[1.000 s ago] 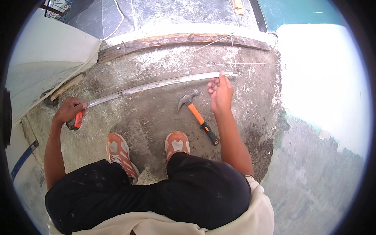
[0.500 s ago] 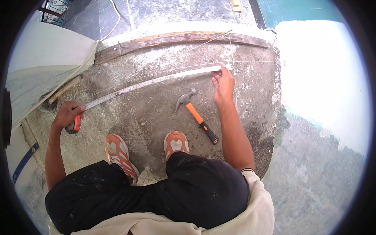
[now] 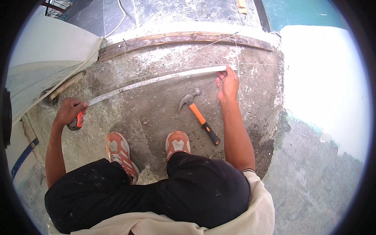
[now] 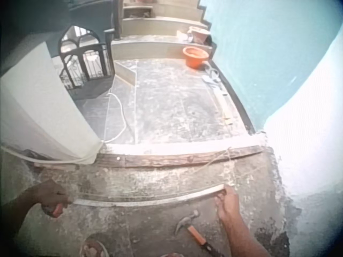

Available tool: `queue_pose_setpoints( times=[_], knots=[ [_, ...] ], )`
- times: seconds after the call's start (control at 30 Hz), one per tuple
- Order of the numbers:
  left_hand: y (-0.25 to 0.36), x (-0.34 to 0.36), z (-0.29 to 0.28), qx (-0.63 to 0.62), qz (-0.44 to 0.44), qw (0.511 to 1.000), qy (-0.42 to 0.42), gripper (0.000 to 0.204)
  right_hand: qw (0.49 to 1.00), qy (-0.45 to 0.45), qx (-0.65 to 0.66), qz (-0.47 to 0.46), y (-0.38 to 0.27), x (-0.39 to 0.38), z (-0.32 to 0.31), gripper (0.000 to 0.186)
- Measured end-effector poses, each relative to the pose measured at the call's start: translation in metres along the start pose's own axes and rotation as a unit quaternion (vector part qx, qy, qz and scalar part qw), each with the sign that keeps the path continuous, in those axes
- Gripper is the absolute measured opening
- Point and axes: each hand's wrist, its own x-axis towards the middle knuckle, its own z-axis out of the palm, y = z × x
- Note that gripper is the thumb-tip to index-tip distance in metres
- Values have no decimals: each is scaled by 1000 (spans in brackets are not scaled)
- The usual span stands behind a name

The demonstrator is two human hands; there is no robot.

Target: The person measures a concrete floor with a tape measure and string line, then pours gravel from a bucket and spreads it with a trowel to level the surface.

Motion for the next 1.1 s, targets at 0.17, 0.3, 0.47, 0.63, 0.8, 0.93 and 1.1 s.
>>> queue_pose_setpoints(
  times=[0.17,0.3,0.47,0.63,0.8,0.93,1.1],
  knots=[
    [1,1,0,3,-1,1000,-3,36,1000,-7,1,0,3,4,-5,29],
    [4,1,1,8,8,1000,3,35,1000,7,2,3,1,2,-2,29],
    [4,0,-1,8,7,1000,6,36,1000,7,6,9,0,1,-1,29],
    [3,3,0,11,10,1000,8,36,1000,4,1,7,0,3,-3,28],
    [6,4,-1,10,-3,1000,8,38,1000,9,0,10,0,4,-2,26],
    [8,4,-3,11,6,1000,8,39,1000,5,0,9,0,4,-3,25],
    [10,7,-3,12,3,1000,5,37,1000,1,-3,7,-1,6,-5,25]
  ],
)
